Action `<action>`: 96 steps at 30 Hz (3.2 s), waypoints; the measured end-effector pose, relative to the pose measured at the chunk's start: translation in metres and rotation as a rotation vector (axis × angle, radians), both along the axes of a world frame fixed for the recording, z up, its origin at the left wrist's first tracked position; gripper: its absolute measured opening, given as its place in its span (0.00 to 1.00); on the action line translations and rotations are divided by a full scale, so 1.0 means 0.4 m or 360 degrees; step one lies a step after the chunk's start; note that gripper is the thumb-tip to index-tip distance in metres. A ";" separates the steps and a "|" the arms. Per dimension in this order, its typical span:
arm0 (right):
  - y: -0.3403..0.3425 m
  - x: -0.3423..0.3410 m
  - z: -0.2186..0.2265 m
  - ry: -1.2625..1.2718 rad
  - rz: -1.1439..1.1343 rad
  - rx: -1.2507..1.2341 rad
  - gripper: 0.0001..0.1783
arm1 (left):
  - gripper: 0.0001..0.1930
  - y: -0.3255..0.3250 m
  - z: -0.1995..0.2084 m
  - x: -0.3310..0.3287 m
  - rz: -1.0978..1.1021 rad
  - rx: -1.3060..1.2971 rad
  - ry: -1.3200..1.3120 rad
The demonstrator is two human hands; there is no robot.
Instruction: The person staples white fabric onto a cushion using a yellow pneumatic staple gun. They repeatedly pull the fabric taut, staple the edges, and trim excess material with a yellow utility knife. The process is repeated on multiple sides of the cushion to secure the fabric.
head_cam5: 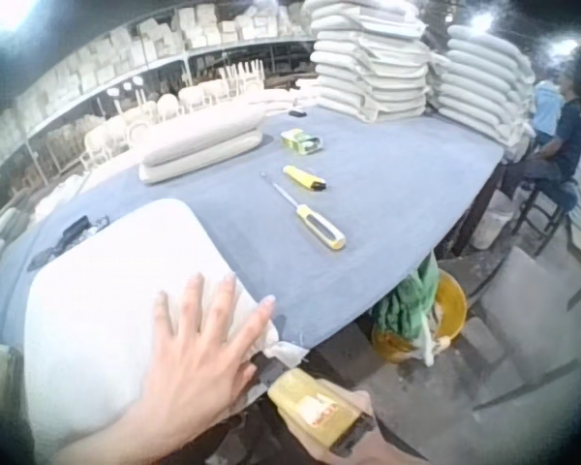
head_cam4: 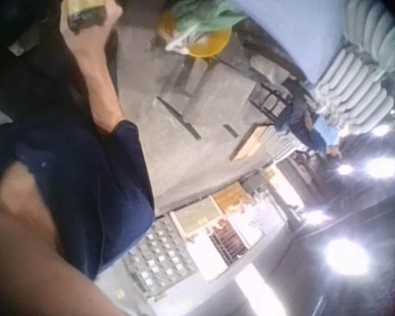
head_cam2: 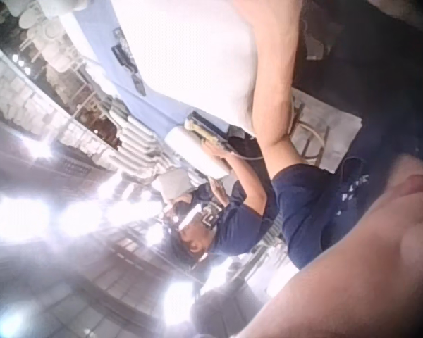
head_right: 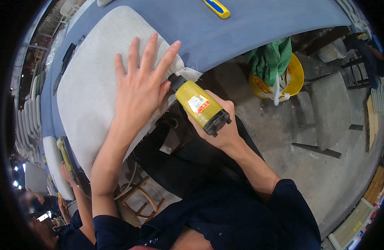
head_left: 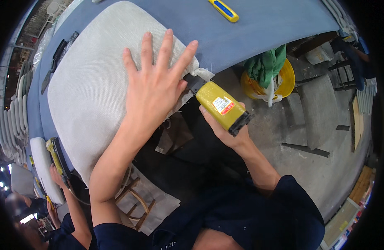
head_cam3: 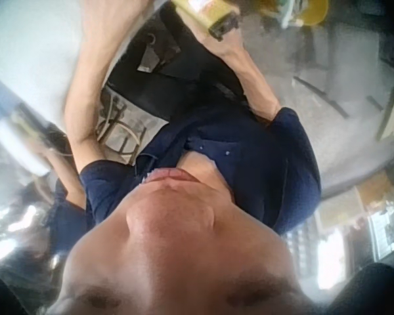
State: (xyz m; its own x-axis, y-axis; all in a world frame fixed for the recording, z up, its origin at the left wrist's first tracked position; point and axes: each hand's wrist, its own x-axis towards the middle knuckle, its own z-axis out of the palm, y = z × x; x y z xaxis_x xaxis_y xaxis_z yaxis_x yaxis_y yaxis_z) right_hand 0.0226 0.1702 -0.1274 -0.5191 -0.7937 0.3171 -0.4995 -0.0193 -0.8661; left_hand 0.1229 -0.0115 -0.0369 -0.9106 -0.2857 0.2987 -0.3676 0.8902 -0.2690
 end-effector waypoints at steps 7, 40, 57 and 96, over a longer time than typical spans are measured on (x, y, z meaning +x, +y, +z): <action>0.002 0.029 0.060 0.0114 0.0024 0.0060 0.09 | 0.50 -0.003 0.015 0.002 -0.0036 0.0048 -0.0037; 0.022 0.037 -0.020 -0.0298 -0.0075 -0.0411 0.16 | 0.28 -0.196 0.003 0.019 0.0246 0.0308 0.0148; -0.005 0.057 -0.064 -0.0165 0.0002 -0.0428 0.08 | 0.36 0.038 -0.043 0.070 0.0166 -0.0144 0.0050; 0.061 0.103 -0.069 -0.0632 0.0056 -0.0386 0.15 | 0.14 0.073 0.017 0.218 -0.0386 0.0414 0.0311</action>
State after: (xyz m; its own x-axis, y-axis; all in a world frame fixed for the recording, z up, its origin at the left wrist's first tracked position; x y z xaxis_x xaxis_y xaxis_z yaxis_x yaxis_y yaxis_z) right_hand 0.0640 0.1948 -0.1550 -0.6117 -0.7407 0.2779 -0.1254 -0.2560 -0.9585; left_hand 0.2102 0.0177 -0.0301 -0.8940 -0.1586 0.4191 -0.1606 0.9865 0.0308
